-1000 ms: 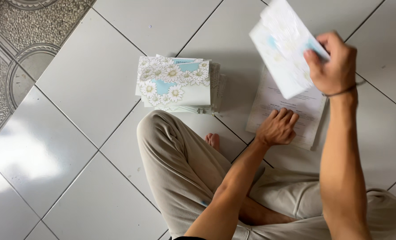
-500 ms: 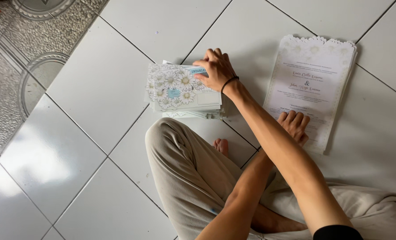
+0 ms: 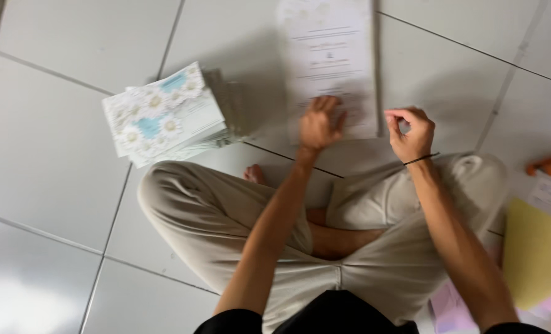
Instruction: The person sits on the floor and assembles invitation cards by inserting a floral card into a white envelope. They repeatedly pick up an envelope, slide the card inside, and place the finished invitation into a stack.
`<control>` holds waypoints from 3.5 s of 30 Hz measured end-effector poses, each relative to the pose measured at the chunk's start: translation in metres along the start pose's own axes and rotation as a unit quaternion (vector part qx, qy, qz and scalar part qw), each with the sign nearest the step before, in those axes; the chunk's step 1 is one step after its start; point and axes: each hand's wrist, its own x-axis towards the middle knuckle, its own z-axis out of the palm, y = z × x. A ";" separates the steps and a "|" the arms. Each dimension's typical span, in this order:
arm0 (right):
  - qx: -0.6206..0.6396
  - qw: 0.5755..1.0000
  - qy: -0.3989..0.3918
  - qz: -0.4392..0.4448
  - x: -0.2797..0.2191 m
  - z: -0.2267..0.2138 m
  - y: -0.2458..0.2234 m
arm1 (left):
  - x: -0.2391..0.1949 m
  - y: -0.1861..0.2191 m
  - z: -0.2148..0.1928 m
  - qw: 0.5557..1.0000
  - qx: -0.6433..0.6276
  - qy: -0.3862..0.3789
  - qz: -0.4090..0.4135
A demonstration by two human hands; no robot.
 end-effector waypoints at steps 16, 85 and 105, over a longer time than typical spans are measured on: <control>0.010 0.996 0.004 0.094 -0.012 0.009 -0.023 | -0.003 0.000 -0.034 0.960 0.040 -0.275 0.042; -0.067 0.955 -0.004 0.289 0.055 0.081 0.013 | 0.031 -0.031 0.010 0.904 0.017 0.010 -0.427; -0.149 0.897 -0.092 0.405 0.080 0.090 -0.036 | 0.041 -0.060 -0.029 0.894 -0.020 -0.040 -0.446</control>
